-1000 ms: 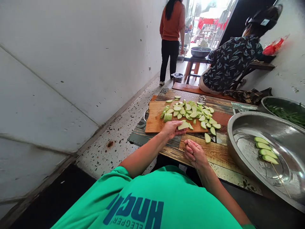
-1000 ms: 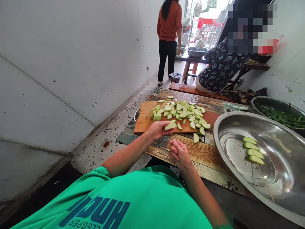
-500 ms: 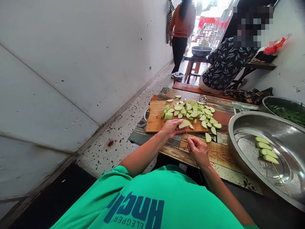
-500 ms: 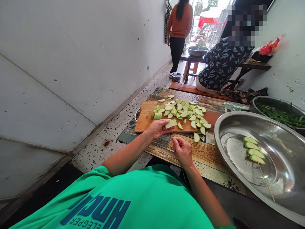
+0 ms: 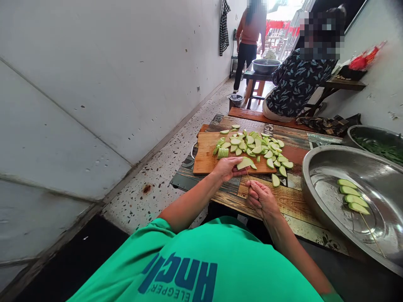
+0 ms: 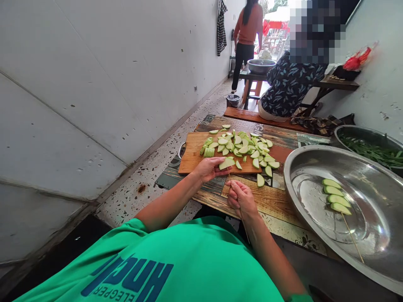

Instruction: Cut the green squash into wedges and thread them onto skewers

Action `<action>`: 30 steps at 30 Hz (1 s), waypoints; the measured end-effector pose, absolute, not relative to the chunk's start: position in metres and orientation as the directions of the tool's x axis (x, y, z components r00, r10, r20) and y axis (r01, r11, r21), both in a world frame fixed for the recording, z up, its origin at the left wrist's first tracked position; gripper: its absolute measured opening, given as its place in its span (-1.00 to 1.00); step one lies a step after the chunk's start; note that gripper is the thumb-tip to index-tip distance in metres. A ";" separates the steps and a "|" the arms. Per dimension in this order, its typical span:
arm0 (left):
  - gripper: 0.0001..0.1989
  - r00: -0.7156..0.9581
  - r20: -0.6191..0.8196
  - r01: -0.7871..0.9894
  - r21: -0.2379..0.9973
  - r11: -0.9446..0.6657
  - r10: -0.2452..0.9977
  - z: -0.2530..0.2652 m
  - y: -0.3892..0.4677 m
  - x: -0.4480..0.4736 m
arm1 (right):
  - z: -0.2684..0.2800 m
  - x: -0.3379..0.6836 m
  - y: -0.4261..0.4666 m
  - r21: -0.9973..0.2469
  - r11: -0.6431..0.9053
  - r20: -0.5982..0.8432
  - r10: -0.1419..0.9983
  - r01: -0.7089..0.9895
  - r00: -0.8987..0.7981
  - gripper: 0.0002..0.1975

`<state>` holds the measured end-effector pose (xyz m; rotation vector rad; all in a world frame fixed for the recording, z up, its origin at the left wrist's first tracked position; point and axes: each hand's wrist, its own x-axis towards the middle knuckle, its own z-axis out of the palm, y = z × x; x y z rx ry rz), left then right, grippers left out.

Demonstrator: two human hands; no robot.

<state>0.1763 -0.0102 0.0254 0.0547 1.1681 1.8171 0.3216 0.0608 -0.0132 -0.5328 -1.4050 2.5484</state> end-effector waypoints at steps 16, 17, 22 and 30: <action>-0.93 -0.531 -0.401 -0.703 0.700 -0.124 0.747 0.021 -0.009 0.182 | -0.017 0.318 0.071 -1.000 -0.011 -0.015 0.581 0.011 -0.814 -0.63; -0.93 -0.532 -0.391 -0.699 0.704 -0.128 0.752 0.022 -0.009 0.183 | -0.017 0.317 0.071 -1.000 -0.003 -0.012 0.579 0.013 -0.815 -0.62; -0.81 -0.540 -0.301 -0.665 0.725 -0.180 0.786 0.025 -0.010 0.187 | -0.017 0.318 0.072 -0.991 0.134 0.095 0.669 -0.006 -0.737 -0.62; -0.81 -0.641 -0.226 -0.564 0.788 -0.249 0.733 0.028 -0.013 0.199 | -0.017 0.323 0.069 -0.945 0.327 0.234 0.723 0.023 -0.651 -0.68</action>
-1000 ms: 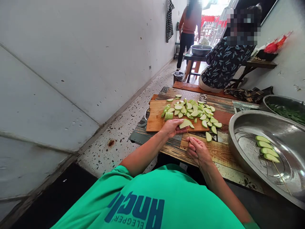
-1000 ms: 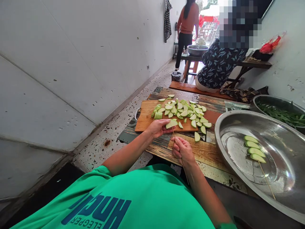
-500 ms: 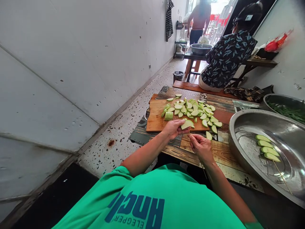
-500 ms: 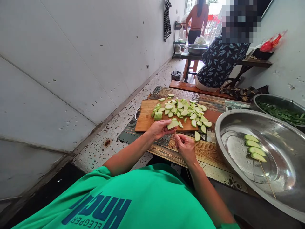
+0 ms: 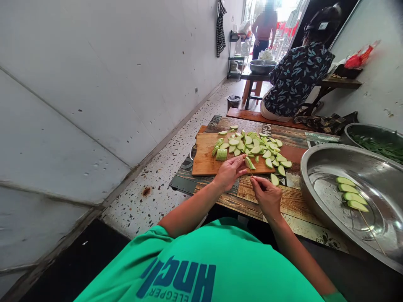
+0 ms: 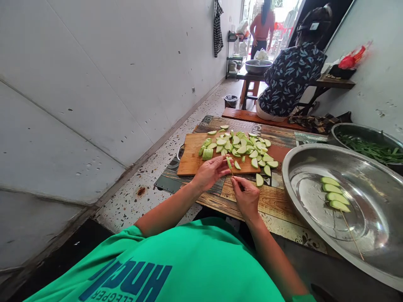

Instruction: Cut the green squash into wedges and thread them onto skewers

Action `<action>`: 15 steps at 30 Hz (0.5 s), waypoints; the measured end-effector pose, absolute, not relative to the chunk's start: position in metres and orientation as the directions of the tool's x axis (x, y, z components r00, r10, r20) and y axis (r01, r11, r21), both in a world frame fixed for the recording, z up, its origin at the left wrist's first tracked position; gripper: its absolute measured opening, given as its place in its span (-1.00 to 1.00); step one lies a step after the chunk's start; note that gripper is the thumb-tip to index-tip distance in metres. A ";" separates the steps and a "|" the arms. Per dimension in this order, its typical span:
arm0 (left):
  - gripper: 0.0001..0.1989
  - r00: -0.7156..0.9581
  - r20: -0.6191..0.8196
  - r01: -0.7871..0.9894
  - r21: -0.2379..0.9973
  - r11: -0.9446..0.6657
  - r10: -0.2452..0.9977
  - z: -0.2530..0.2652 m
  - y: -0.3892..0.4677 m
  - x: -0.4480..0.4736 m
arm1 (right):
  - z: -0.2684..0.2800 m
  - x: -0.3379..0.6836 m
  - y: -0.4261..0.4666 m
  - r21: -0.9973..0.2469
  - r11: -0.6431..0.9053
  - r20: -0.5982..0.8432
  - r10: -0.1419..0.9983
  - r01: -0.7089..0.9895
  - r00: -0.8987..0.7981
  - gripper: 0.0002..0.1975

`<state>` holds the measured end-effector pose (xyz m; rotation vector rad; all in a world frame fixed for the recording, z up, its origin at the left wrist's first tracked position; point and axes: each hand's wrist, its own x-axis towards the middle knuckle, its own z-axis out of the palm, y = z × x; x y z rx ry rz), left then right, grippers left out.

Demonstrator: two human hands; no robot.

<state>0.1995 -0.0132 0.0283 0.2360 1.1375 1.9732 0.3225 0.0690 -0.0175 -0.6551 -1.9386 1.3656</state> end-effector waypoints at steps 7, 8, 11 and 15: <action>-0.80 -0.674 -0.234 -0.519 0.825 -0.224 0.701 0.028 -0.012 0.200 | -0.009 0.321 0.064 -1.000 0.013 0.020 0.675 -0.015 -0.738 -0.62; -0.80 -0.666 -0.249 -0.536 0.816 -0.218 0.704 0.027 -0.011 0.200 | -0.009 0.321 0.064 -1.000 0.002 0.011 0.674 -0.014 -0.739 -0.62; -0.84 -0.660 -0.292 -0.573 0.791 -0.212 0.693 0.026 -0.009 0.198 | -0.012 0.321 0.064 -1.000 -0.023 -0.008 0.658 -0.010 -0.753 -0.62; -0.89 -0.663 -0.344 -0.619 0.752 -0.227 0.665 0.023 -0.008 0.195 | -0.018 0.330 0.063 -0.999 -0.030 -0.041 0.567 0.029 -0.823 -0.59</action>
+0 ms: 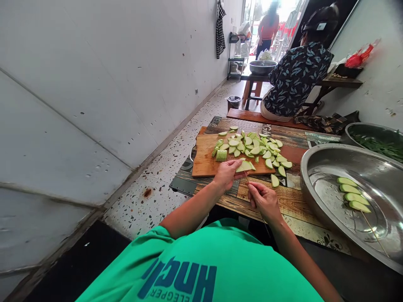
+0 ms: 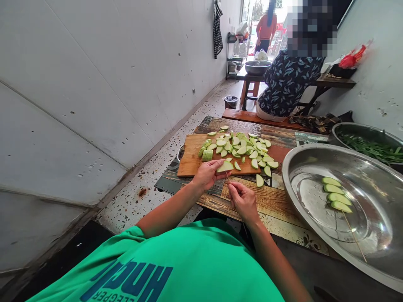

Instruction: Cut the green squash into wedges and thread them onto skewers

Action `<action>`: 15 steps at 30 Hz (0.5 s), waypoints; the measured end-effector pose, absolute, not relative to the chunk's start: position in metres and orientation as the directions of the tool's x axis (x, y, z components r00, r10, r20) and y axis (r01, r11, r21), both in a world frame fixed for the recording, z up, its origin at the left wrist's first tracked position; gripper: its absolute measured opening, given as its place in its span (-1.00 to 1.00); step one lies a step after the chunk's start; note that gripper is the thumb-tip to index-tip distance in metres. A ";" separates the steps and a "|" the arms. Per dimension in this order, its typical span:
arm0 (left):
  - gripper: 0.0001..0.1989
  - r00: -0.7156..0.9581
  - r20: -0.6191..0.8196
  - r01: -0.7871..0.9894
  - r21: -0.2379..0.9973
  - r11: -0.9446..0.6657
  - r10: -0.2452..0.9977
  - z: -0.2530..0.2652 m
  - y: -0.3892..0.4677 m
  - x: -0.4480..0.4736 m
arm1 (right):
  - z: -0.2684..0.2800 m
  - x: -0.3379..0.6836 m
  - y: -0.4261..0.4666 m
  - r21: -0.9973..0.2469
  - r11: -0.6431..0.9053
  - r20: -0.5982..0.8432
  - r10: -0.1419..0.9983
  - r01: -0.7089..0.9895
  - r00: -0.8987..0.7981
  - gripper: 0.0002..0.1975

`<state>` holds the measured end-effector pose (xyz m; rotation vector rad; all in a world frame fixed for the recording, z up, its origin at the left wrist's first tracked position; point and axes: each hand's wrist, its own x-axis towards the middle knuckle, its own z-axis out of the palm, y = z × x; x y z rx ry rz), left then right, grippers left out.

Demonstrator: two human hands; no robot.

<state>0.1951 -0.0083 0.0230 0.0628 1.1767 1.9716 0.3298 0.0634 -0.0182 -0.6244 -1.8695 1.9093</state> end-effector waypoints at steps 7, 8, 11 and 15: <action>-0.92 -0.634 -0.407 -0.672 0.712 -0.206 0.658 0.016 -0.009 0.194 | -0.023 0.345 0.057 -0.979 0.191 0.047 0.550 0.071 -0.834 -0.63; -0.92 -0.630 -0.406 -0.675 0.707 -0.209 0.662 0.016 -0.009 0.194 | -0.022 0.346 0.056 -0.973 0.220 0.065 0.560 0.073 -0.826 -0.64; -0.94 -0.625 -0.404 -0.679 0.703 -0.211 0.668 0.013 -0.009 0.195 | -0.021 0.346 0.054 -0.955 0.281 0.095 0.586 0.093 -0.805 -0.64; -0.91 -0.595 -0.415 -0.695 0.696 -0.180 0.688 0.007 -0.010 0.203 | -0.020 0.342 0.055 -0.934 0.338 0.124 0.609 0.115 -0.783 -0.64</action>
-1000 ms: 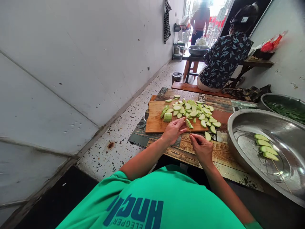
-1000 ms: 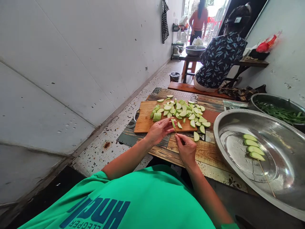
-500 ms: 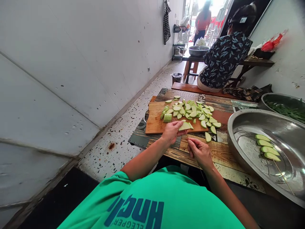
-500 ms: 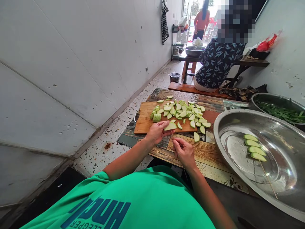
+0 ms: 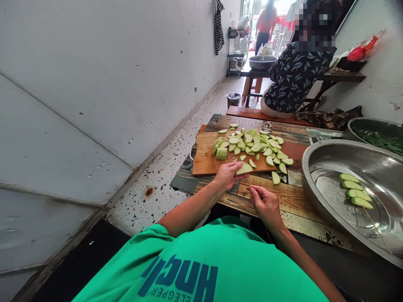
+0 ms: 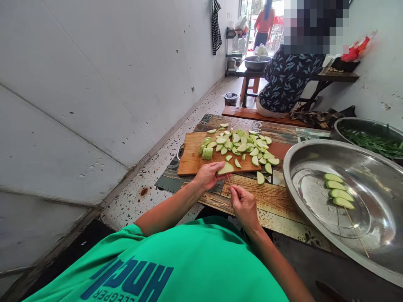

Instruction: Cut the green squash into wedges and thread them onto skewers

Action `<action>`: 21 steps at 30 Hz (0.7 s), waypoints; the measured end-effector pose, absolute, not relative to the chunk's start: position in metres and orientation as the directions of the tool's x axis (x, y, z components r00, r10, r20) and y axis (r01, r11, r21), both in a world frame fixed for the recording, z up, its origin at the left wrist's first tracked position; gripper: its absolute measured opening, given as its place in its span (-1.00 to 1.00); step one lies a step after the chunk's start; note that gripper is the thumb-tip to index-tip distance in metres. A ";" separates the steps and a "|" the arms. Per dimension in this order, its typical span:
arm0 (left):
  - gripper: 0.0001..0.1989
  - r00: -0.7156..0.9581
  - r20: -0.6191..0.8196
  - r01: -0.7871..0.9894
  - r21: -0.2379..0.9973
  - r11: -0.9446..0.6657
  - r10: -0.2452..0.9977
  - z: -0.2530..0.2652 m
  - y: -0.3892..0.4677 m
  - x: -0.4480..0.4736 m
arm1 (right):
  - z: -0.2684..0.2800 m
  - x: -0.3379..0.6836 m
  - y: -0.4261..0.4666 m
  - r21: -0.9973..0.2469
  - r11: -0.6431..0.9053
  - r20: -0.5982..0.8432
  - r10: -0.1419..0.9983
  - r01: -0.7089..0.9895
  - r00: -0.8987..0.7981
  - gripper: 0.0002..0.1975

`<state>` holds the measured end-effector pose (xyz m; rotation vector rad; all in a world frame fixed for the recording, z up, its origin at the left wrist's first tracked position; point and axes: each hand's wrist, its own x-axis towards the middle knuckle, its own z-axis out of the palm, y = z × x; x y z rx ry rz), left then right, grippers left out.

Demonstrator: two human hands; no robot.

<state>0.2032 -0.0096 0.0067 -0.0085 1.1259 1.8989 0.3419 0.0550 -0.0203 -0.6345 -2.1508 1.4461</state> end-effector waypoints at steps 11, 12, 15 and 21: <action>-0.76 -0.567 -0.369 -0.594 0.803 -0.055 0.737 -0.014 -0.006 0.217 | -0.032 0.335 0.068 -0.972 0.206 0.049 0.655 0.115 -0.754 -0.60; -0.72 -0.644 -0.290 -0.461 0.886 -0.056 0.708 -0.013 -0.007 0.213 | -0.033 0.338 0.069 -0.981 0.156 0.024 0.682 0.113 -0.731 -0.58; -0.64 -0.820 0.097 0.195 0.974 0.115 0.564 -0.004 -0.017 0.190 | -0.035 0.347 0.075 -0.994 -0.035 -0.099 0.715 0.106 -0.692 -0.50; -0.27 -0.564 0.117 0.810 0.267 0.522 0.817 0.016 -0.025 0.115 | -0.037 0.354 0.076 -0.981 -0.176 -0.181 0.680 0.082 -0.711 -0.47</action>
